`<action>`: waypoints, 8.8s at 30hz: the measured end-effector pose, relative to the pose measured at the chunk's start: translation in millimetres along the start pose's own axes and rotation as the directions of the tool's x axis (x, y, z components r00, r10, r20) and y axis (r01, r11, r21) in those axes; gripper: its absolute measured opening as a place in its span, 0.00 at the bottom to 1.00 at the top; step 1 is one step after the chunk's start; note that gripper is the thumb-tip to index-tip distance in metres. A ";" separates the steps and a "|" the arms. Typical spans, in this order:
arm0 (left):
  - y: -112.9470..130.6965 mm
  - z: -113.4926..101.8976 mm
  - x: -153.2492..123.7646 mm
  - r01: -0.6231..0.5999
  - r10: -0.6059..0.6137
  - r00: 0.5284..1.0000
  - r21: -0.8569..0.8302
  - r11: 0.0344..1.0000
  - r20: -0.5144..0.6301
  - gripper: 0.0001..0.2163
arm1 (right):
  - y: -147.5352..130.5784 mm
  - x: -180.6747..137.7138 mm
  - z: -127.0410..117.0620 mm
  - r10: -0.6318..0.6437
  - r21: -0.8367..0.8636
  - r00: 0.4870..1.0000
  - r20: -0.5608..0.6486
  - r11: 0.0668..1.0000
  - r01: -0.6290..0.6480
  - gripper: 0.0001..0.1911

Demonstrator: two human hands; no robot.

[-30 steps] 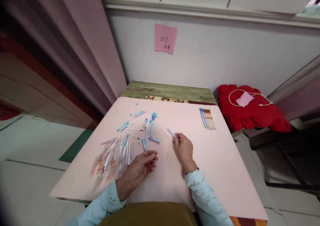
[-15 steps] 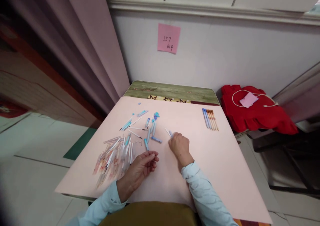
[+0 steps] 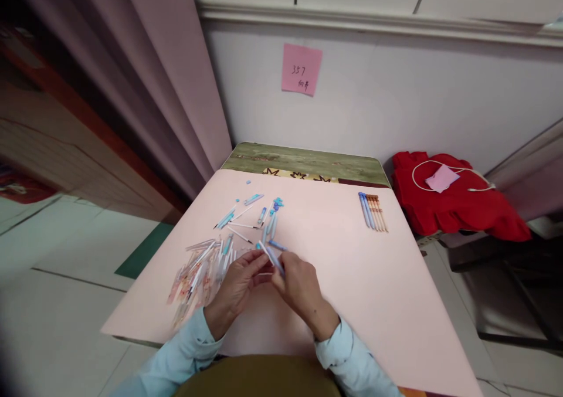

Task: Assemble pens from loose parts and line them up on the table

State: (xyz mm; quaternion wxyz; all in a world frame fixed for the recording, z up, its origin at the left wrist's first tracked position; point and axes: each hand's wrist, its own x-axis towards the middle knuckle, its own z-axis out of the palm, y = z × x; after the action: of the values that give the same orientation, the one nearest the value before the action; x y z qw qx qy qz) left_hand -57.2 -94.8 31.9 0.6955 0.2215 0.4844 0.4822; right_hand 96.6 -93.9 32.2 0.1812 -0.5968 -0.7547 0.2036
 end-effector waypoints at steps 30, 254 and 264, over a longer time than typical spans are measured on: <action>33.9 -28.3 23.5 -0.346 0.306 0.921 -0.144 0.927 -0.239 0.11 | 7.4 7.8 16.4 0.161 0.841 0.971 0.178 0.488 -0.235 0.15; 55.3 -18.3 16.5 0.078 -0.188 0.973 -0.570 0.818 -0.137 0.05 | 33.5 11.5 -4.6 0.048 0.015 0.909 -0.414 0.999 -0.046 0.09; 38.4 -5.8 18.9 0.119 -0.206 0.972 -0.520 0.846 -0.112 0.05 | -13.2 -4.1 -19.5 -0.251 0.010 0.832 -0.495 0.956 0.295 0.05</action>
State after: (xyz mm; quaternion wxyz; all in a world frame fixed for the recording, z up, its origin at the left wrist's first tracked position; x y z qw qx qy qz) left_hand -78.7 -62.3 50.4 0.7256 -0.0526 0.4118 0.5487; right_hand 96.6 -98.8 55.6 0.4187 -0.5065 -0.7521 0.0504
